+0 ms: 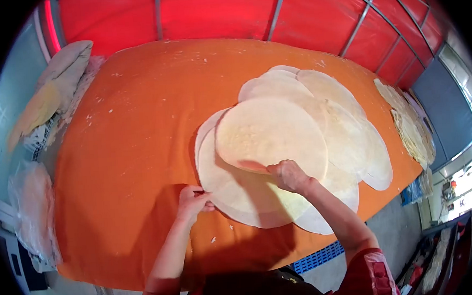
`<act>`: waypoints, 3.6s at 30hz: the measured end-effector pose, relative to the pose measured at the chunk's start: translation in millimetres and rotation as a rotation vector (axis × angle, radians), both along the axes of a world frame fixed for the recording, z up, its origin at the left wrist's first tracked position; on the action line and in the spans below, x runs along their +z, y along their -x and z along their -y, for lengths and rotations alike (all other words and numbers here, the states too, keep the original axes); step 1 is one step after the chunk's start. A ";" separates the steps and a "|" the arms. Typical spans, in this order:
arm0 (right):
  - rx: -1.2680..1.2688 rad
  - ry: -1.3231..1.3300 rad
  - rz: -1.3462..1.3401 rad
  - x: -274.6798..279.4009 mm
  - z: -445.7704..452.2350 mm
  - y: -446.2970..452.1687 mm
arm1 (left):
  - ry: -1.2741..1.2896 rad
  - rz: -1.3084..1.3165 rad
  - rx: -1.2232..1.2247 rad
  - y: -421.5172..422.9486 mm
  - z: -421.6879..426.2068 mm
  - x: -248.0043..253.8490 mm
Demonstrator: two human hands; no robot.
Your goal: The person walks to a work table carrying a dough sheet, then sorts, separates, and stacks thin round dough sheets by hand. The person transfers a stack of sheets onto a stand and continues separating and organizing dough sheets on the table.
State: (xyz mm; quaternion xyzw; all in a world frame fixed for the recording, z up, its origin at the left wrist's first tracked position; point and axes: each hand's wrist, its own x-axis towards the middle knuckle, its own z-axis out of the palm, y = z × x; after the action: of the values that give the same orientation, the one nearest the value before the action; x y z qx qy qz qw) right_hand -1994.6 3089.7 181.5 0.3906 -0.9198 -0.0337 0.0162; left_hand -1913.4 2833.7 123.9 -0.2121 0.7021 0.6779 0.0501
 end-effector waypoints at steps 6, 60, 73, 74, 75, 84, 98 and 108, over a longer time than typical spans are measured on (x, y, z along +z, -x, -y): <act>0.090 0.320 -0.170 9.9 26.4 -30.4 | -0.486 0.193 -0.068 -6.0 -2.0 5.3; -0.869 1.385 0.429 -80.5 -106.8 -46.2 | -0.183 -0.253 0.059 -58.5 -18.3 -21.8; -0.417 1.921 1.220 -39.1 133.4 -50.4 | 0.125 -0.482 0.363 -116.6 175.3 75.7; -0.403 1.911 1.251 -44.8 156.5 -54.9 | 0.087 -0.405 0.351 -133.3 201.2 71.7; -0.473 1.792 1.226 -57.1 177.5 -59.0 | 0.046 -0.327 0.343 -150.8 222.5 64.7; -0.626 1.375 1.536 -52.1 173.2 -96.6 | -0.408 -0.291 0.701 -250.4 161.9 7.3; -0.269 0.660 1.136 -55.7 244.7 13.1 | 0.045 -0.077 1.065 -233.4 262.1 -30.6; 0.118 0.937 0.824 -54.3 238.8 -48.6 | -0.103 -0.391 0.873 -270.1 204.2 -32.2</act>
State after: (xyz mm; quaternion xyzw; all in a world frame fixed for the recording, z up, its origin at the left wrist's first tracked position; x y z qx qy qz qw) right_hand -1946.1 2850.8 127.1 0.3732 -0.7444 0.5274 -0.1685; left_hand -1643.2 2629.4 91.7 -0.3530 0.5093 0.6965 -0.3618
